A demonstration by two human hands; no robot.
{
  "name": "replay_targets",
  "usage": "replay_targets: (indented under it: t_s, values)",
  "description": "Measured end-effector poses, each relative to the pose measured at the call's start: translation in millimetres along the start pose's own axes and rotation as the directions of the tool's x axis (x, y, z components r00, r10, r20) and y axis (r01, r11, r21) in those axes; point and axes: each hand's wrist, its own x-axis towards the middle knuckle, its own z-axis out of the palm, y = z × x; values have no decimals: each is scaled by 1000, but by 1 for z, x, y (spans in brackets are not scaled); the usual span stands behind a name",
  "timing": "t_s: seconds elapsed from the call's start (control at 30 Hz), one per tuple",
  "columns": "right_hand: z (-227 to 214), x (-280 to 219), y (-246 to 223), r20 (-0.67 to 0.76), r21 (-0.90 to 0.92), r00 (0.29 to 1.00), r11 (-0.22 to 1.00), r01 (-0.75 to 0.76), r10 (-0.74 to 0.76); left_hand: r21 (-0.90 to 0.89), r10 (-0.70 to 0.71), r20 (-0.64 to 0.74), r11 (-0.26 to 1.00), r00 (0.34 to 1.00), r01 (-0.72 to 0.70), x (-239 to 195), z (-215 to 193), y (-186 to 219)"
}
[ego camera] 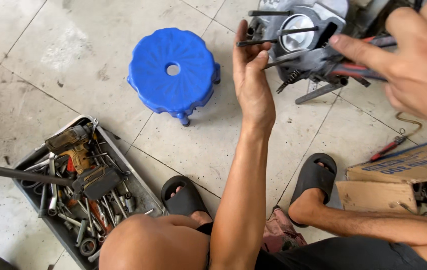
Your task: The person works on a disassembled motorcycle engine placed on the floor. They use pliers to adjust a chain and small components near the cylinder head, then use a hammer to tap parts into place. The person repeatedly handles the chain and bolts while seated on the floor.
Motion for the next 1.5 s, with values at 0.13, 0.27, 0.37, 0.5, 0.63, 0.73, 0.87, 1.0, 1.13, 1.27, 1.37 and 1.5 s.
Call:
replay_targets:
  t_s: [0.13, 0.27, 0.37, 0.5, 0.63, 0.73, 0.87, 1.0, 1.13, 1.27, 1.37, 1.5]
  values:
    - [-30, 13, 6, 59, -9, 998, 1000, -5, 5, 116, -26, 16, 993, 1000, 24, -1, 3, 11]
    - [-62, -8, -4, 147, 158, 987, 983, -90, 66, 135, -52, -52, 989, 997, 59, -3, 6, 16]
    - [-77, -15, -23, 205, 234, 963, 947, -221, 174, 213, -64, -64, 974, 996, 76, -5, 9, 28]
    - [-106, -3, -20, 185, 369, 961, 892, -263, 206, 418, -121, -210, 886, 970, 201, -5, 23, 57]
    - [-143, 13, -27, 45, 590, 968, 776, -224, 245, 464, 209, -371, 886, 905, -14, 10, -2, 104]
    - [-142, 20, -86, 382, 908, 914, 240, -344, -136, 672, 587, -13, 605, 810, -427, -12, 24, 158]
    - [-99, 29, -239, 427, 835, 762, -112, -539, -487, 810, 337, 569, -69, 750, -583, -26, 71, 155]
    - [-79, -17, -389, 506, 745, 646, -87, -661, -572, 573, -137, 680, -513, 720, -639, -20, 56, 108]
    - [-68, -36, -414, 527, 686, 572, -84, -723, -628, 450, -282, 608, -648, 742, -615, -11, 57, 99]
    - [-46, -43, -442, 552, 712, 630, -85, -697, -546, 288, -152, 849, -670, 506, -685, 4, 85, 111]
    - [-35, -29, -453, 618, 713, 708, -134, -688, -343, 309, -153, 822, -687, 548, -657, 39, 84, 98]
    - [-39, 17, -395, 764, 310, 625, -758, -574, -160, 716, -296, 213, -601, 931, -355, 67, 92, 87]
